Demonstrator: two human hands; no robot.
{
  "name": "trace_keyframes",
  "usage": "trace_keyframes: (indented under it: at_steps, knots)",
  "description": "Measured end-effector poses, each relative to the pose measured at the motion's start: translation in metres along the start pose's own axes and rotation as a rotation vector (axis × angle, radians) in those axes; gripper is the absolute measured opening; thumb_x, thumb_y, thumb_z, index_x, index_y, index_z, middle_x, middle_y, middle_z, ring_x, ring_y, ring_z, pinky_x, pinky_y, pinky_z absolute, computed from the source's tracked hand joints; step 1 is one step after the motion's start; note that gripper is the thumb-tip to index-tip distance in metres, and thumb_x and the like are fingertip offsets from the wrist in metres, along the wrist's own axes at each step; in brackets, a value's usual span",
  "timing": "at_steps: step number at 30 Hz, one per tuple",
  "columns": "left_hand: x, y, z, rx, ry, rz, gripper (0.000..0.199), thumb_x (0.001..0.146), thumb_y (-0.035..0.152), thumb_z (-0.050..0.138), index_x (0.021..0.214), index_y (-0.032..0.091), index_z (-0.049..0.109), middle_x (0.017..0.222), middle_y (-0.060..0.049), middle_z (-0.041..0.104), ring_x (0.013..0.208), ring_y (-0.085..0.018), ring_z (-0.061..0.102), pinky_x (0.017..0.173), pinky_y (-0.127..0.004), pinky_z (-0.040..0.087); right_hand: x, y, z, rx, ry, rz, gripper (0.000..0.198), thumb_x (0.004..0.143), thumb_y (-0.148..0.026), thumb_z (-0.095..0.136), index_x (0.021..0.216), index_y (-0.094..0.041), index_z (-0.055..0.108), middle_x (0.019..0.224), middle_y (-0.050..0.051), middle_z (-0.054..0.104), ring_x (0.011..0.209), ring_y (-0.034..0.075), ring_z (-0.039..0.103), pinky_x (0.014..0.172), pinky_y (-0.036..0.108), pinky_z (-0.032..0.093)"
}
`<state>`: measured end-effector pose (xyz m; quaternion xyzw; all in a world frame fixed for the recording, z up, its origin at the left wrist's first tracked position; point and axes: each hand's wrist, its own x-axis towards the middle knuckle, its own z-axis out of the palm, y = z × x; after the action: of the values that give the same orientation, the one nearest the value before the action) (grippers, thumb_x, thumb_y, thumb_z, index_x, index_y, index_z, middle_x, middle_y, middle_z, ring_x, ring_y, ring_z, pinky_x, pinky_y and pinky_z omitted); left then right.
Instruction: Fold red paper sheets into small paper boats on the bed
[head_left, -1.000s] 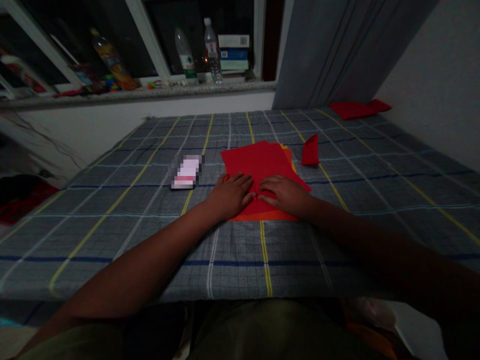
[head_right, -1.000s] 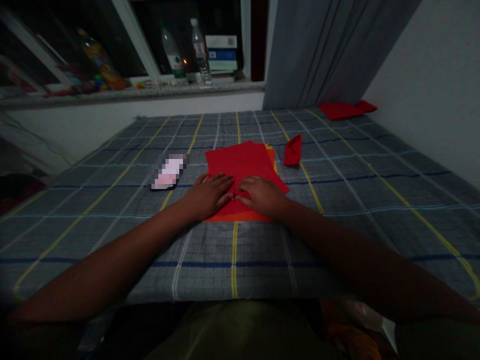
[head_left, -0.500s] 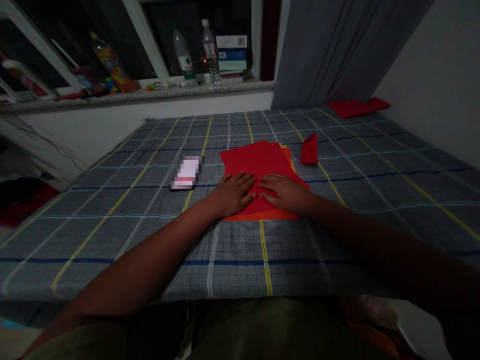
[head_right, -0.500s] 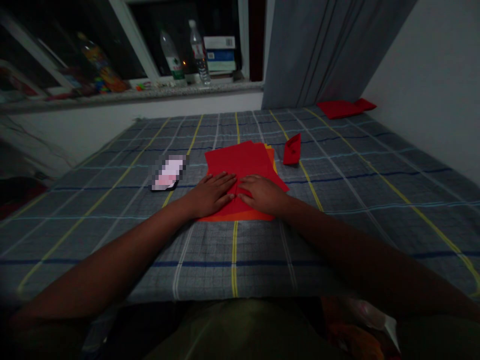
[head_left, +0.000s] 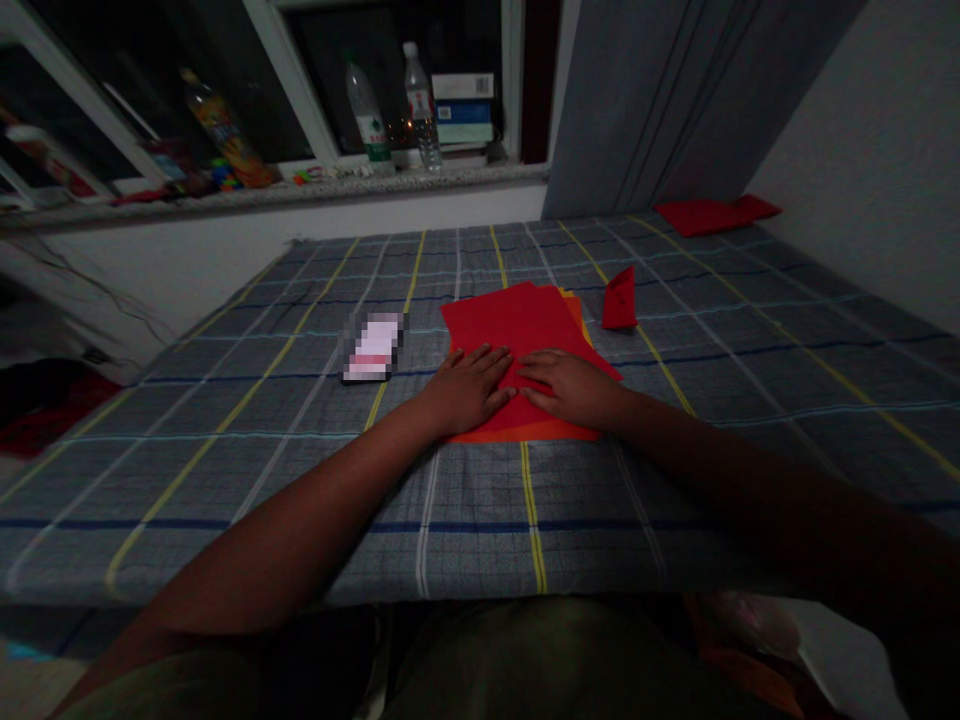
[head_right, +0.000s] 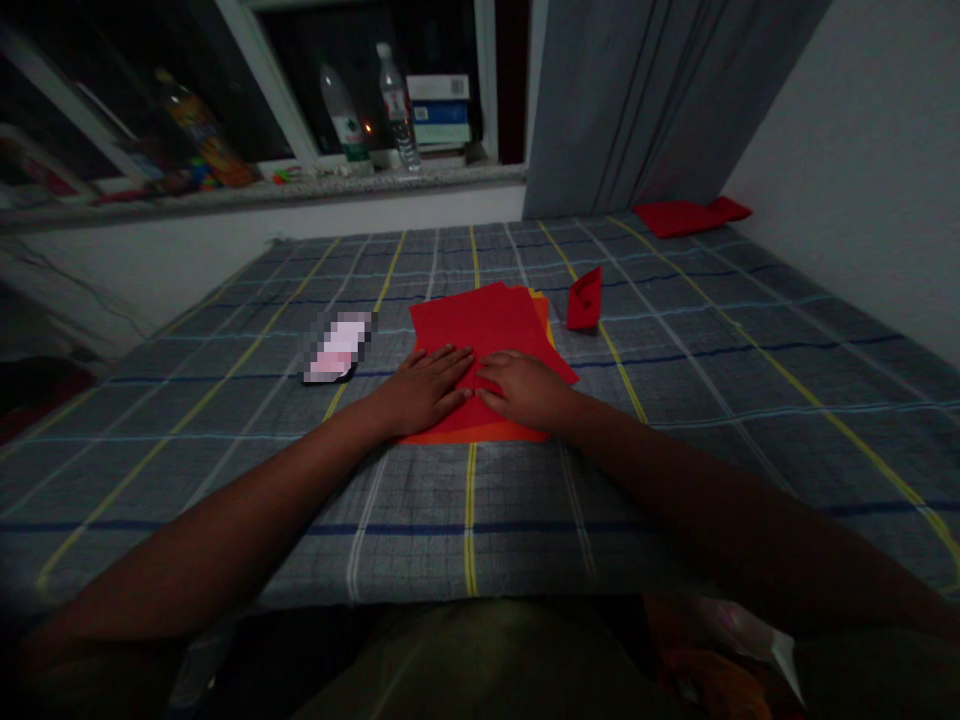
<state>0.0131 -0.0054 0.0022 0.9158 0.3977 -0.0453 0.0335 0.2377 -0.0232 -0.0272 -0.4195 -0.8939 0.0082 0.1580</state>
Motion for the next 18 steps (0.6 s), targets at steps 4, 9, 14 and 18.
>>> trace_keyframes:
  at_steps: [4, 9, 14, 18]
  knots:
    - [0.0009, -0.0013, 0.0008, -0.005, -0.002, 0.0, 0.072, 0.108, 0.056, 0.027, 0.167, 0.015, 0.024, 0.174, -0.011, 0.022, 0.161, -0.032, 0.023, 0.13, -0.056, 0.016, -0.0002, -0.0004, -0.0009, 0.014, -0.003, 0.007, 0.041, 0.101, -0.032, 0.054, 0.131, -0.01, 0.071, 0.14, 0.019, 0.069, 0.132, 0.032, 0.061, 0.117, 0.049, 0.044]
    - [0.0007, -0.0031, 0.001, -0.017, -0.001, 0.013, 0.077, 0.106, 0.06, 0.03, 0.167, 0.014, 0.024, 0.174, -0.012, 0.023, 0.16, -0.034, 0.025, 0.129, -0.057, 0.018, -0.001, -0.001, -0.0005, 0.039, 0.008, 0.022, 0.043, 0.1, -0.031, 0.055, 0.135, -0.01, 0.068, 0.14, 0.019, 0.068, 0.132, 0.032, 0.061, 0.117, 0.05, 0.044]
    - [-0.0001, -0.0007, -0.0025, -0.007, -0.008, 0.007, 0.078, 0.104, 0.06, 0.033, 0.166, 0.013, 0.027, 0.173, -0.012, 0.025, 0.159, -0.034, 0.027, 0.129, -0.058, 0.018, -0.0013, -0.0013, -0.0013, 0.033, -0.005, 0.018, 0.043, 0.1, -0.031, 0.054, 0.135, -0.012, 0.068, 0.141, 0.017, 0.068, 0.133, 0.031, 0.06, 0.118, 0.049, 0.043]
    - [-0.0003, 0.0015, -0.004, 0.01, -0.005, 0.006, 0.078, 0.103, 0.061, 0.033, 0.165, 0.013, 0.03, 0.172, -0.012, 0.027, 0.158, -0.035, 0.03, 0.128, -0.059, 0.019, -0.0016, -0.0021, -0.0021, 0.031, -0.021, 0.026, 0.046, 0.1, -0.032, 0.054, 0.139, -0.011, 0.066, 0.145, 0.018, 0.065, 0.136, 0.031, 0.058, 0.119, 0.047, 0.042]
